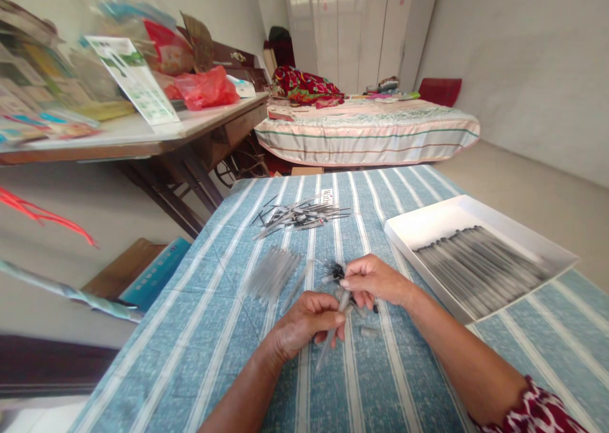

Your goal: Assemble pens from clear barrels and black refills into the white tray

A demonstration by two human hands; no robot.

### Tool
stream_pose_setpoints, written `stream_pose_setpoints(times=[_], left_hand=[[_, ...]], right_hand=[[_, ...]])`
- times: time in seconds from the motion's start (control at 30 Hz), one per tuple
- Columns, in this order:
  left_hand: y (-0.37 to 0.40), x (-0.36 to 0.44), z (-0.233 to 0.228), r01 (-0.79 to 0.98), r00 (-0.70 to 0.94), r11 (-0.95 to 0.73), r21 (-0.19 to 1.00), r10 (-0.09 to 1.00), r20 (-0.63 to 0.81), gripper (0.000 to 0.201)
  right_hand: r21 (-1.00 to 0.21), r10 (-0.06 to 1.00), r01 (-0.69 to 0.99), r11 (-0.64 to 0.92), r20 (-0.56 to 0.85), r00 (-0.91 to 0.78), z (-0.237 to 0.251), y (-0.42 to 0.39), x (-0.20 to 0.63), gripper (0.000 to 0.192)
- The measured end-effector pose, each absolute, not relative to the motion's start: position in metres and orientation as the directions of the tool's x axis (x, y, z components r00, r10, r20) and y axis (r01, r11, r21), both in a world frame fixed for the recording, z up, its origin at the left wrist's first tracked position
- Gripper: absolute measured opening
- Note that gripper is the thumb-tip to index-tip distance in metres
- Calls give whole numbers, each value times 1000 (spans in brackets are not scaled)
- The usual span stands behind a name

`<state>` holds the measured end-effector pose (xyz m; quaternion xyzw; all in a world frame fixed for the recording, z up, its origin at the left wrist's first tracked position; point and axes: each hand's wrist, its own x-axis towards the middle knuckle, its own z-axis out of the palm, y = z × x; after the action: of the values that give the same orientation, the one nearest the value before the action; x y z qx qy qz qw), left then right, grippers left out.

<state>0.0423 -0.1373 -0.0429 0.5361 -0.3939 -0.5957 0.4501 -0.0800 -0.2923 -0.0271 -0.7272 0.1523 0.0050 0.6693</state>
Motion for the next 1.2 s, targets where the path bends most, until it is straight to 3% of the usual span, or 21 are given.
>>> stream_pose_setpoints(times=[0.2, 0.4, 0.67, 0.77, 0.9, 1.03, 1.2], left_hand=[[-140, 37, -44, 80, 96, -311, 947, -943, -317, 20], [-140, 37, -40, 136, 81, -309, 941, -943, -321, 26], [-140, 47, -47, 431, 274, -132, 893, -923, -269, 29], [-141, 48, -47, 478, 316, -101, 873, -907, -278, 28], [-142, 47, -47, 497, 345, -88, 864, -893, -290, 26], [-142, 48, -50, 505, 360, -58, 861, -893, -271, 25], [-142, 51, -57, 515, 359, -36, 856, -898, -254, 20]], right_hand=[[-967, -209, -245, -78, -224, 952, -29, -292, -79, 32], [-974, -224, -205, -97, -179, 958, -30, -296, -79, 39], [-968, -628, -201, -150, -64, 775, -37, -338, -91, 30], [-955, -697, -245, -167, -61, 715, -42, -348, -93, 25], [-925, -711, -307, -225, -59, 700, -51, -354, -93, 20], [-809, -727, -422, -409, 9, 686, -58, -357, -93, 18], [-456, -717, -613, -645, 86, 691, -54, -349, -91, 21]])
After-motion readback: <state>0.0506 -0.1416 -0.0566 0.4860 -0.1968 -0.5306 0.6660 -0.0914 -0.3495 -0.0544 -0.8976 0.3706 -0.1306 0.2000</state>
